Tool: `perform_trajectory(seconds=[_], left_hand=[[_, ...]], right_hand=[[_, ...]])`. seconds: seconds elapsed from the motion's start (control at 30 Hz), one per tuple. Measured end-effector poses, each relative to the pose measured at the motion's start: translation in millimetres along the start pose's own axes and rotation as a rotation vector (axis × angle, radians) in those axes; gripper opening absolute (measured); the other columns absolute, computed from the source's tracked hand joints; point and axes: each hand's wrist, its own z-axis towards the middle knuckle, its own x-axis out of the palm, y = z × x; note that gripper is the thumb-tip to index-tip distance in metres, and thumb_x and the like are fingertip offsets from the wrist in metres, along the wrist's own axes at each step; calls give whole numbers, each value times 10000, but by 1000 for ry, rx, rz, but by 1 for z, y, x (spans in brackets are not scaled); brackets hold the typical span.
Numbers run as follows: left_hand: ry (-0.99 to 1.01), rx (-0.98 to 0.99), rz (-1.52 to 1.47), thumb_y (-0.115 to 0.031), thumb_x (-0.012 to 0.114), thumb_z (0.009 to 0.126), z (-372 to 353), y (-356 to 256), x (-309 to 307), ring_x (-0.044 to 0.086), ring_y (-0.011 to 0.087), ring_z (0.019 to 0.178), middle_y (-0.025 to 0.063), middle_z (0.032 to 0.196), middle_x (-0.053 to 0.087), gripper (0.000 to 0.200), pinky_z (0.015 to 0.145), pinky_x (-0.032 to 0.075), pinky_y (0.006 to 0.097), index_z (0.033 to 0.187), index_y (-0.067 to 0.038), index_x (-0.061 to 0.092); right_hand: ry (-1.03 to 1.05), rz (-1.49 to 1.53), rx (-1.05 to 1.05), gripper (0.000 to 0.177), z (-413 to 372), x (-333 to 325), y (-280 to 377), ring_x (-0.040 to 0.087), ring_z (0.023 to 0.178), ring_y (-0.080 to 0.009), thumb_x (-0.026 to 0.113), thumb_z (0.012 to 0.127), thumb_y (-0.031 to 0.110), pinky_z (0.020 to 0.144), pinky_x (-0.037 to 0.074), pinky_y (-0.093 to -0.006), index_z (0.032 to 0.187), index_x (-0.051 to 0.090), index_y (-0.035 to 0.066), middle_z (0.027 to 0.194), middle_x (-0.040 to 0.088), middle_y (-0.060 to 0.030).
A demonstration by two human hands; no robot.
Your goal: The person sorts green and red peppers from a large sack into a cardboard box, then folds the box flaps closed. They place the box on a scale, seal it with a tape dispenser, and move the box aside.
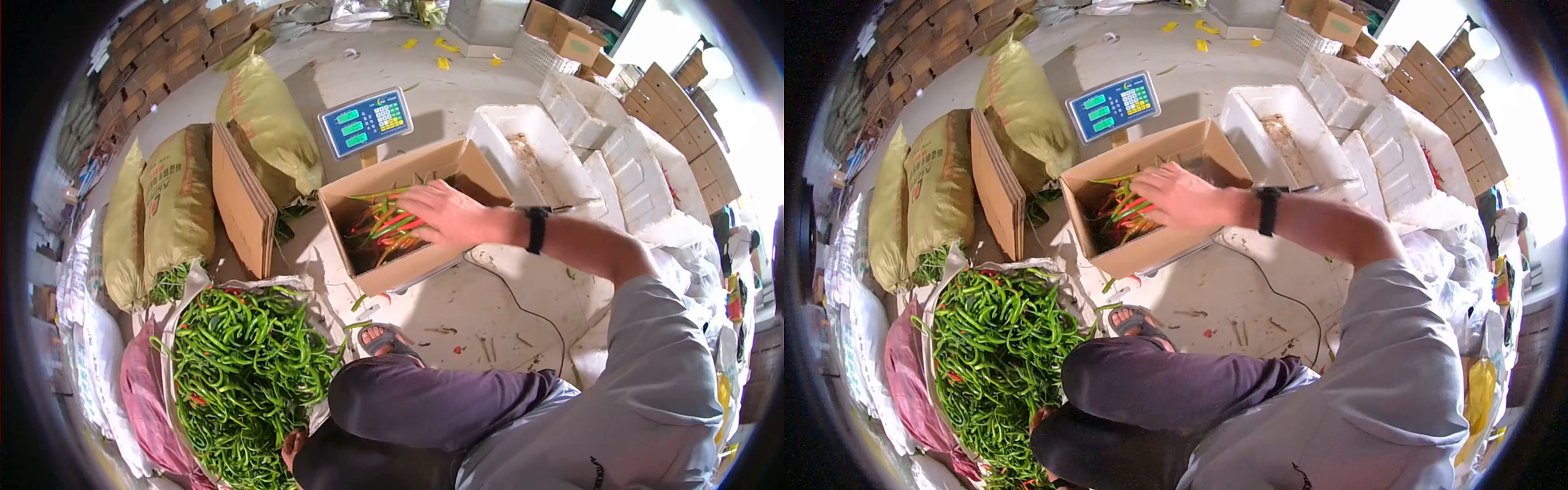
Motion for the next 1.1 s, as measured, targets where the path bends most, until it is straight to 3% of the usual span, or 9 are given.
perform_trajectory(seconds=[0.03,0.13,0.3,0.37,0.43,0.67,0.83,1.0,1.1], left_hand=[[-3,0,0,-230,674,923,-3,2,-1,661,261,959,156,1106,672,481,839,532,392,1308,31,548],[-24,-14,2,-231,670,926,-17,9,-1,659,261,965,157,1116,669,482,845,529,391,1311,32,546],[-36,-37,18,-232,664,931,-41,13,6,656,260,976,159,1132,663,484,854,526,389,1317,33,541],[-38,-35,21,-233,661,933,-51,11,10,655,260,980,160,1139,661,485,857,524,389,1320,34,539],[-25,-51,33,-233,659,935,-45,14,15,654,260,985,160,1145,659,486,861,523,388,1322,34,537],[19,-56,44,-235,651,942,-50,29,30,649,259,999,163,1168,650,489,874,518,385,1330,36,531],[55,-88,40,-236,645,947,-48,49,39,646,258,1010,164,1185,645,491,882,514,384,1336,37,526],[90,-105,22,-238,638,952,-50,68,34,643,258,1021,166,1201,639,493,891,510,382,1342,38,521],[113,-119,15,-239,635,955,-52,83,27,642,258,1027,167,1211,636,494,897,508,381,1346,39,518]], right_hand=[[-209,5,-112,469,-5,-7,18,556,1158,-346,667,812,158,977,440,-452,1226,549,-28,1253,572,-195],[-162,134,-141,416,-38,2,68,611,1017,-326,645,730,21,864,502,-429,1143,603,-12,1081,636,-162],[517,453,263,276,-152,128,104,656,811,-402,608,851,188,704,525,-485,1089,639,51,910,675,-194],[798,481,465,377,-187,143,120,659,905,-415,579,942,396,765,519,-494,934,693,37,977,696,-191],[910,517,396,385,-264,201,112,654,960,-403,558,943,417,842,506,-498,960,709,63,972,704,-190],[878,549,495,288,-399,270,98,657,939,-400,573,896,321,819,516,-500,938,721,77,937,699,-202],[763,322,270,244,-379,247,54,654,845,-384,582,857,281,755,530,-487,832,692,65,879,688,-167],[463,651,442,210,-369,250,38,653,790,-375,612,844,259,702,535,-477,856,670,58,855,675,-166],[627,497,518,216,-361,228,45,653,796,-356,615,855,257,711,535,-461,884,670,50,861,676,-156]])
